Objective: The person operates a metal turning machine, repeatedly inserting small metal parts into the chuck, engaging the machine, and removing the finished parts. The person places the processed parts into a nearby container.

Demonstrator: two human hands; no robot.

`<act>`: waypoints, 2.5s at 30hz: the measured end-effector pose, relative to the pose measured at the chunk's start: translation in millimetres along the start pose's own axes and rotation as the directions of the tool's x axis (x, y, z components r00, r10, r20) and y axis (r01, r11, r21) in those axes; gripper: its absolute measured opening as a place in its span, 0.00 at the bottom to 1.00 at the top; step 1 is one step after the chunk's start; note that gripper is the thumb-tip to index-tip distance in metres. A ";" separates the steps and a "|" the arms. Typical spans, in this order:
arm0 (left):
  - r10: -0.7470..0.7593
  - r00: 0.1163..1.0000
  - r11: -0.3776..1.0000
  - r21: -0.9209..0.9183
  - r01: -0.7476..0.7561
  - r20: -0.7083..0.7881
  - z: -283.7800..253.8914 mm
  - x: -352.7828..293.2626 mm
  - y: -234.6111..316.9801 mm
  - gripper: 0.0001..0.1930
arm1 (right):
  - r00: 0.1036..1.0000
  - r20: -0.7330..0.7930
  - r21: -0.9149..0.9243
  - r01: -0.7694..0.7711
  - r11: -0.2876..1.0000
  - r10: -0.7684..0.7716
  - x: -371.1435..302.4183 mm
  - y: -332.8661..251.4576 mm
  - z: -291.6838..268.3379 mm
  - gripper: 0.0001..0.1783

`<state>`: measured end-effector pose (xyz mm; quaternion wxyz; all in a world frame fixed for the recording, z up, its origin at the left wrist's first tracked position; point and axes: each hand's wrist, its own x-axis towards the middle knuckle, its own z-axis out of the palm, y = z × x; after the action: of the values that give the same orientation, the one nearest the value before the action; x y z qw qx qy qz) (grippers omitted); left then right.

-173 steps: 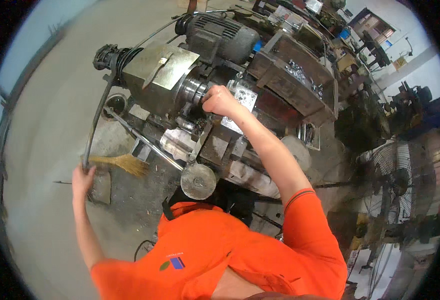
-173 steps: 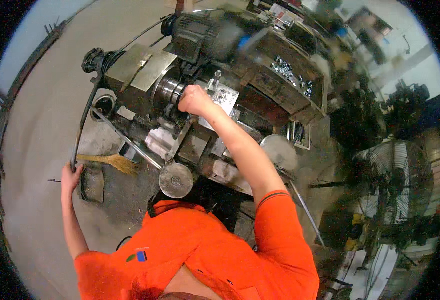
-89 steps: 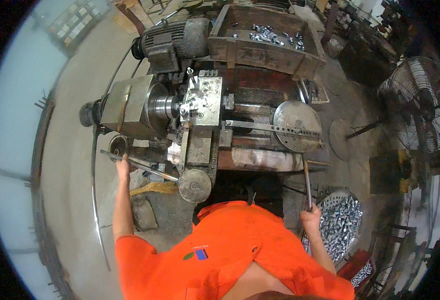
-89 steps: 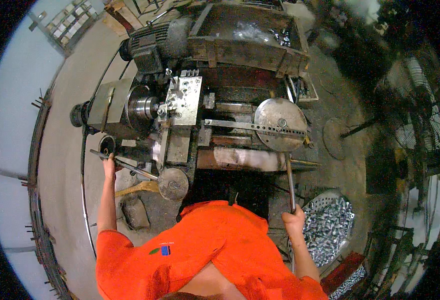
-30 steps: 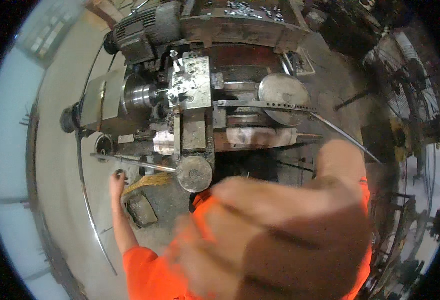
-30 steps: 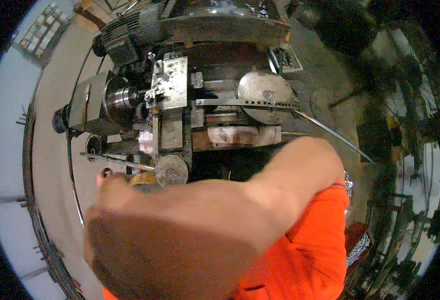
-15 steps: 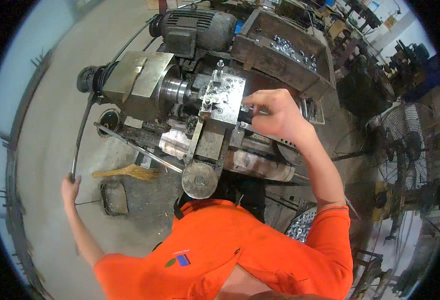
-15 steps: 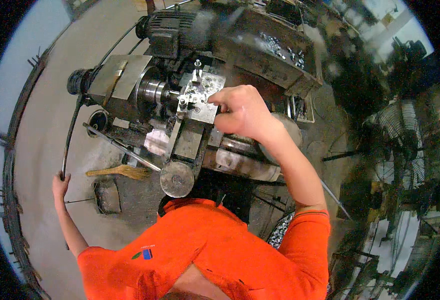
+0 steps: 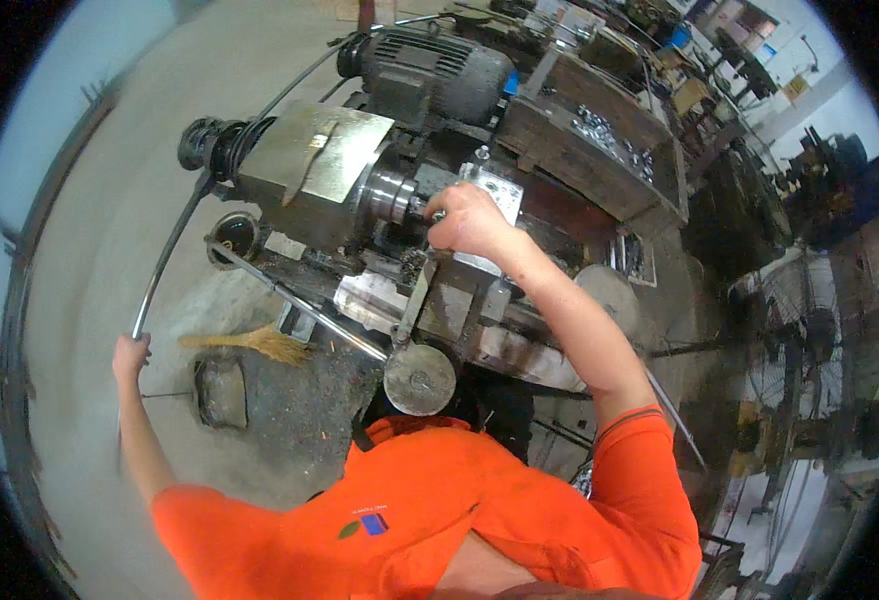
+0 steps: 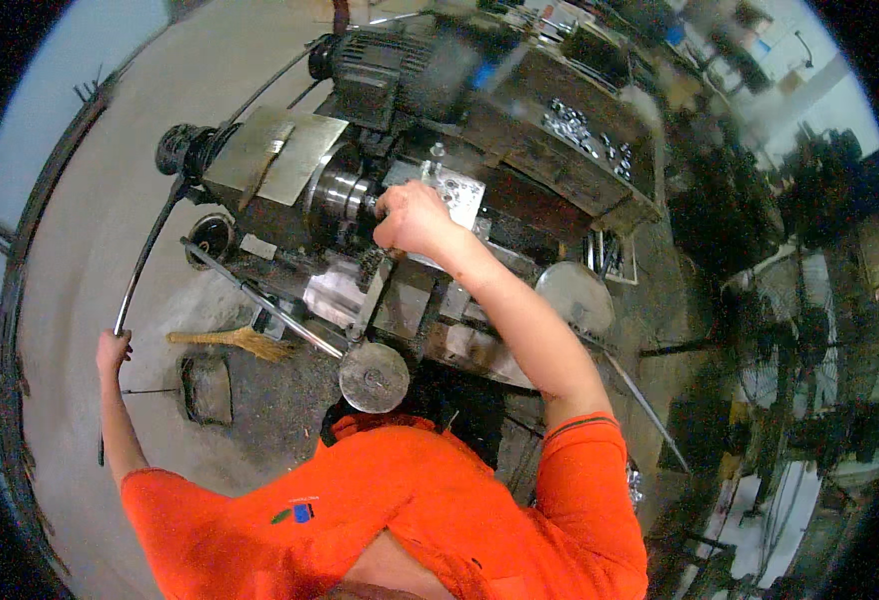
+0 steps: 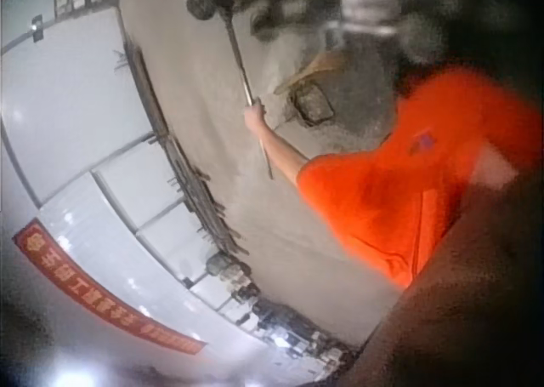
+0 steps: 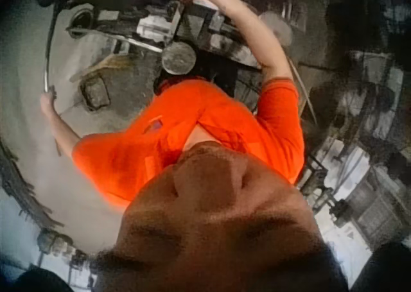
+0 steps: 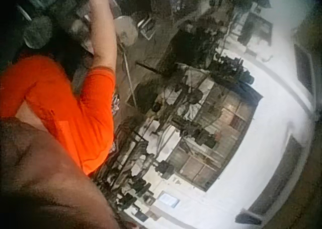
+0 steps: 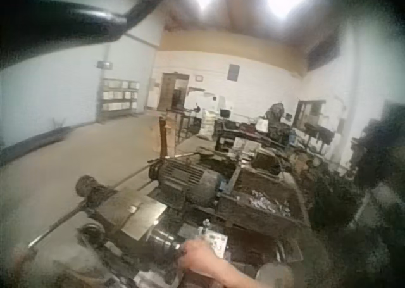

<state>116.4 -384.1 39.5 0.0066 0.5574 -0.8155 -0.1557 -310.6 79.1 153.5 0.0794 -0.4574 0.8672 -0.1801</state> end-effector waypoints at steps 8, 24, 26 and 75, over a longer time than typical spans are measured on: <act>-0.049 0.998 0.999 0.009 0.048 0.042 -5.6 10.9 3.1 0.15 | 0.998 -0.051 0.081 -0.037 0.996 0.041 25.4 7.3 36.1 0.13; -0.001 0.990 0.998 -0.055 -0.007 -0.139 18.9 -78.7 46.7 0.19 | 0.999 0.010 0.047 -0.046 0.998 0.046 34.1 9.5 34.2 0.13; -0.047 0.986 0.998 0.037 0.054 -0.162 17.1 -84.9 56.8 0.19 | 0.999 0.026 0.084 -0.048 0.995 0.046 35.4 5.7 34.9 0.13; 0.382 0.922 0.655 -0.723 -0.222 0.062 53.3 -60.4 119.3 0.10 | 0.699 -0.493 -0.127 -0.646 0.752 0.517 -67.7 209.1 -122.7 0.33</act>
<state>21.2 -276.5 29.8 0.1586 0.3485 -0.7714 -0.5083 -469.0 272.2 184.4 -0.1277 -0.1111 0.9792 -0.1115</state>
